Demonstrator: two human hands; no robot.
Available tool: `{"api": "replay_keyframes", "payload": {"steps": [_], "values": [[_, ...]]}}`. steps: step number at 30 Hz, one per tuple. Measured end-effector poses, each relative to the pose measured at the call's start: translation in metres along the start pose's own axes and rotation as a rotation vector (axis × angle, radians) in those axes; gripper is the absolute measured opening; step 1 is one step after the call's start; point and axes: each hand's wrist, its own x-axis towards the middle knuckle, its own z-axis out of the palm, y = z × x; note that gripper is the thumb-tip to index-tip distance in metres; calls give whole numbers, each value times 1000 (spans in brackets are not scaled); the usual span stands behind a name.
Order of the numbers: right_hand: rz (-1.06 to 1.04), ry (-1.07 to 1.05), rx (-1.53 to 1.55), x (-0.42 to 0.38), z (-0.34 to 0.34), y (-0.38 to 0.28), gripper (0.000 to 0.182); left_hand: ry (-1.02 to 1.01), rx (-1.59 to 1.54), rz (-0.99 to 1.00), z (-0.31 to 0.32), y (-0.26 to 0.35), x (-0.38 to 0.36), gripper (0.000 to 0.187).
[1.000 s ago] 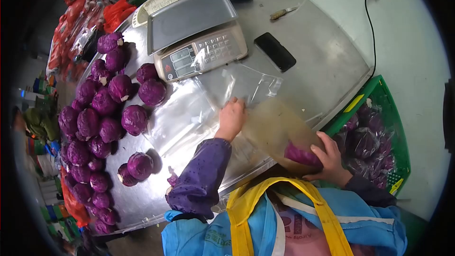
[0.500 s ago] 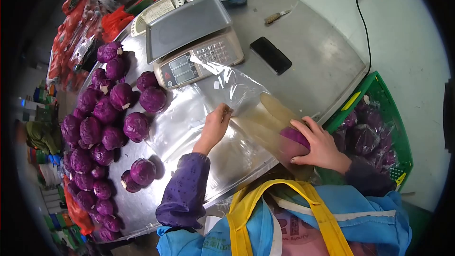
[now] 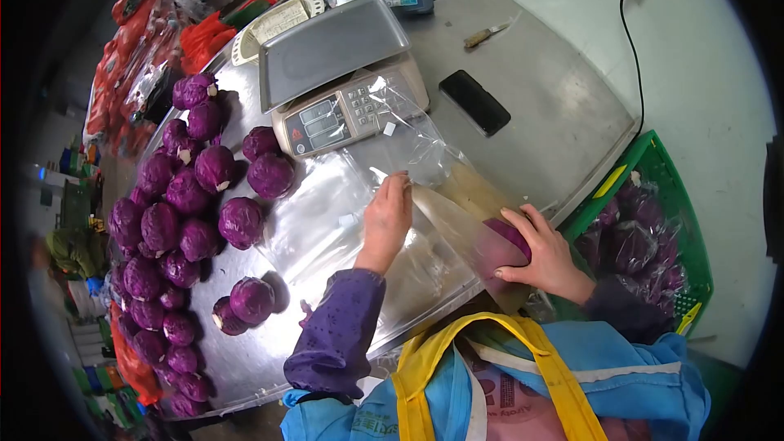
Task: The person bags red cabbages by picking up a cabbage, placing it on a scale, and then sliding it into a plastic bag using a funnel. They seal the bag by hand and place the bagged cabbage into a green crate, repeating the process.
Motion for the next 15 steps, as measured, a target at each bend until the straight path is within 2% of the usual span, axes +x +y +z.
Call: {"api": "replay_keyframes", "payload": {"steps": [3, 5, 6, 8, 9, 11, 12, 13, 15], "values": [[4, 2, -21, -1, 1, 1, 81, -28, -26, 67, 14, 13, 6, 22], [8, -27, -15, 1, -2, 1, 81, -75, 35, 308, 25, 32, 16, 29], [8, -25, -19, 1, -2, 2, 81, -72, 33, 310, 24, 40, 17, 29], [40, 29, 88, -2, 0, 5, 80, -164, -33, 545, 21, 53, 14, 34], [43, 30, 90, -2, 0, 6, 80, -167, -34, 547, 20, 51, 9, 34], [60, 51, 105, -3, 2, 8, 80, -12, 108, 275, 19, 35, -7, 37], [66, 54, 109, -3, 2, 8, 80, -24, 149, 164, 26, 19, -16, 52], [57, 46, 102, -3, 1, 8, 80, -27, 148, 165, 32, 17, -18, 52], [46, 35, 96, -1, 1, 8, 79, 240, -102, -343, 45, 15, -22, 63]]}}
